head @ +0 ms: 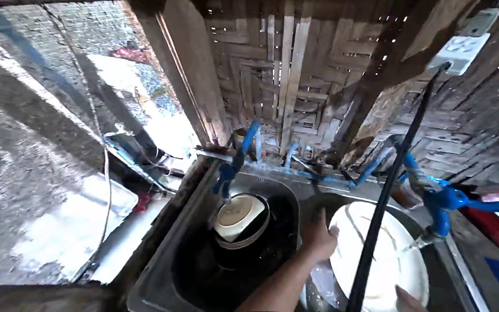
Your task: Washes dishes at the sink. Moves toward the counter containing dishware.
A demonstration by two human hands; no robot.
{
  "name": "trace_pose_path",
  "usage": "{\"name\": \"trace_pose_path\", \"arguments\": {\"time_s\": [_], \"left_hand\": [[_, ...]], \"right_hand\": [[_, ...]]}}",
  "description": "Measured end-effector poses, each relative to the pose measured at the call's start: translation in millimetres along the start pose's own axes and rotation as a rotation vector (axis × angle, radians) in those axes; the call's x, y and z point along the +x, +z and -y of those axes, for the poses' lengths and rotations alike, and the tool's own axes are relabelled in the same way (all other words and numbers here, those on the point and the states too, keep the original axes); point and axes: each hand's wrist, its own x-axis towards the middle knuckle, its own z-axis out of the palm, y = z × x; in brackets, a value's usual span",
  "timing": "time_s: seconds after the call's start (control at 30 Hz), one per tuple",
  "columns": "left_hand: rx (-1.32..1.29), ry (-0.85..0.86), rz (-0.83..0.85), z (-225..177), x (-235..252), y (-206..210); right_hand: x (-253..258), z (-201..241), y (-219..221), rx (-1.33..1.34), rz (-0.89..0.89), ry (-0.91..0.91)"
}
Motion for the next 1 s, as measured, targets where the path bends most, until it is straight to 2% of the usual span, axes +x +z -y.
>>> {"name": "trace_pose_path", "arguments": {"time_s": [0.03,0.1,0.17,0.23,0.3,0.37,0.47,0.6,0.67,0.77,0.87,0.93,1.0], "left_hand": [[-0.033,0.017,0.019,-10.2,-6.0,-7.2],[-0.041,0.101,-0.065,-28.9,-23.3,-26.0],[-0.112,0.303,-0.270,-30.0,-37.2,-48.8],[-0.124,0.575,-0.443,-16.3,-50.6,-78.5],[0.034,0.816,-0.634,0.0,-72.7,-109.7],[0.295,0.929,-0.785,24.5,-92.1,-141.7],[0.628,0.873,-0.822,88.0,-103.3,-175.3],[0.669,0.842,-0.776,166.8,-98.2,-191.3],[0.709,0.780,-0.754,192.8,-95.7,-190.0],[0.697,0.584,-0.643,213.4,-85.2,-173.0],[0.641,0.466,-0.457,208.5,-63.2,-148.5],[0.610,0.457,-0.460,168.4,-51.4,-114.7],[0.578,0.425,-0.439,102.5,-41.3,-62.7]], "right_hand": [[4.9,-7.2,13.5,-0.008,0.032,0.050],[19.4,-18.0,41.6,-0.134,0.046,0.169],[44.6,-18.8,70.8,-0.284,0.151,0.258],[66.6,-11.9,91.0,-0.363,0.300,0.265],[68.2,0.0,102.2,-0.402,0.347,0.239],[68.4,11.4,104.5,-0.387,0.300,0.229],[70.0,17.8,93.3,-0.347,0.234,0.252],[59.3,24.6,64.5,-0.448,0.221,0.225],[51.2,28.2,38.0,-0.625,0.211,0.134],[42.2,33.8,-19.6,-1.076,0.213,-0.040],[16.9,45.4,-65.3,-1.496,0.166,-0.089],[-5.2,47.1,-78.4,-1.581,0.138,-0.204],[-19.8,39.8,-81.6,-1.549,0.133,-0.374]]}}
